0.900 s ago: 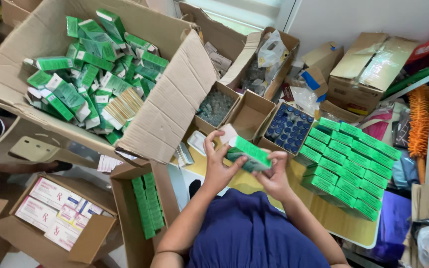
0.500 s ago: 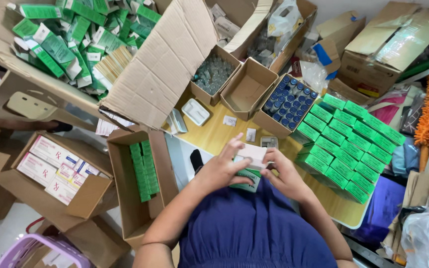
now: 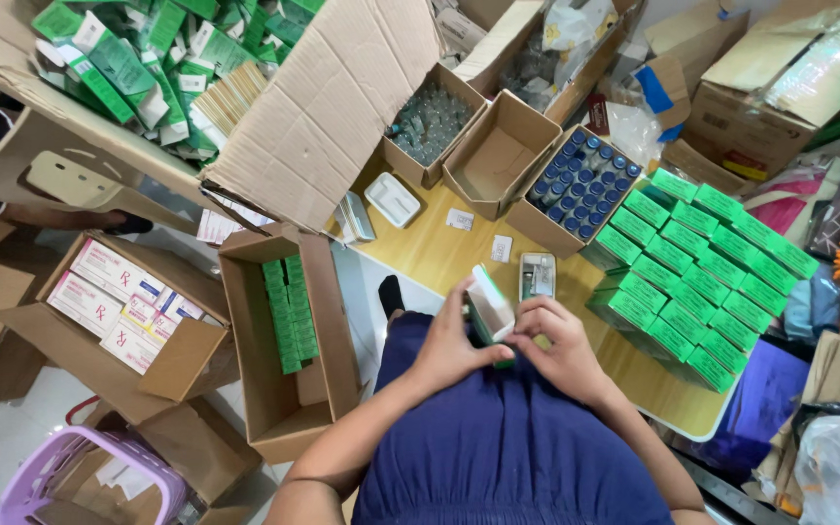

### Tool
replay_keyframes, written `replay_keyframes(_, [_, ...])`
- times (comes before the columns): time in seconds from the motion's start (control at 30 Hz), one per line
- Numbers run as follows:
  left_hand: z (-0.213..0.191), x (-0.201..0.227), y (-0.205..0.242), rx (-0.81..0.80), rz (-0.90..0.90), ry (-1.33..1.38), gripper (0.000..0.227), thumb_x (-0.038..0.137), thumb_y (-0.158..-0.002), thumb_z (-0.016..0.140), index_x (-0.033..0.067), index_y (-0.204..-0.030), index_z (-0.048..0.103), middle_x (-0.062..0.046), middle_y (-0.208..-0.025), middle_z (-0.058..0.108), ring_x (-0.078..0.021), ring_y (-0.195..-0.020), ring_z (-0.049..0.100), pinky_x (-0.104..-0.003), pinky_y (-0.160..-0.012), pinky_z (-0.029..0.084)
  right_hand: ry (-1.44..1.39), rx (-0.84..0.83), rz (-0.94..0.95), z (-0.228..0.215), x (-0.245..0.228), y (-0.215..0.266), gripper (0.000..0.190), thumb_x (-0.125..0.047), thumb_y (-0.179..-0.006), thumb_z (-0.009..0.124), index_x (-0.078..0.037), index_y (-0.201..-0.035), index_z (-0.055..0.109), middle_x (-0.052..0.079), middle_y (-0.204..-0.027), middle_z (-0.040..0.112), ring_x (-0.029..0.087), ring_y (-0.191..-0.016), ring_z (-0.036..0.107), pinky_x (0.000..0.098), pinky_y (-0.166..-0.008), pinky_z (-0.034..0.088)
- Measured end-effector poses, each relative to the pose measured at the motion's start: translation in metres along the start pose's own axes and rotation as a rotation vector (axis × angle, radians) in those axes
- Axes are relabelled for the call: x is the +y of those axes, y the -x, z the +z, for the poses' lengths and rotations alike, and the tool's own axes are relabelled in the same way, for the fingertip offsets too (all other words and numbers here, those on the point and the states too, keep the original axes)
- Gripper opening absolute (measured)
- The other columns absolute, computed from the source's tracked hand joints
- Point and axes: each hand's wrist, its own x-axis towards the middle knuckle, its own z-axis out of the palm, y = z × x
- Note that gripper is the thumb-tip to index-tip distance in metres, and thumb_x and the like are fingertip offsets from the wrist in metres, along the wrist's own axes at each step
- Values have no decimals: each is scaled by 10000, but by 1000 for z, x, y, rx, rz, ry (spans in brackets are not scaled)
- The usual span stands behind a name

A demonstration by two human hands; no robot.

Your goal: The person repeatedly opens green medicine boxes, removes blister packs, and places them into small white plastic containers. The person then places the containers into the boxes and closes them. The person works at a table surrounded by cardboard boxes and stacks of green medicine boxes.

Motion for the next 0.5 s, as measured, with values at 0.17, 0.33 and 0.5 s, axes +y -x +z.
replay_keyframes(0.17, [-2,13,-3,22,60,-7,1093,435,-664,946,7,-1485,366,-221,-1360,561,-371,-1266,599,-453,-1051,509,217,-58,-187,-4,-29,-1,381,38,-829,712,-79,-1191,689,189,-1345,547,256,-1007,697,347,-863,593])
replay_keyframes(0.33, [-16,23,-15,101,250,-297,1050,252,-636,942,32,-1507,397,-197,-1367,579,-393,-1280,589,-458,-1095,507,454,-159,-361,-12,-49,-3,463,7,-789,679,-206,-1196,734,224,-1463,454,351,-1187,622,409,-1001,531])
replay_keyframes(0.5, [-22,29,-19,158,326,-261,1049,323,-642,981,23,-1451,385,-223,-1370,548,-395,-1274,569,-462,-1080,493,308,3,-158,-15,-32,-5,515,-48,-890,685,-52,-1386,547,207,-1443,506,389,-1296,562,419,-1090,459])
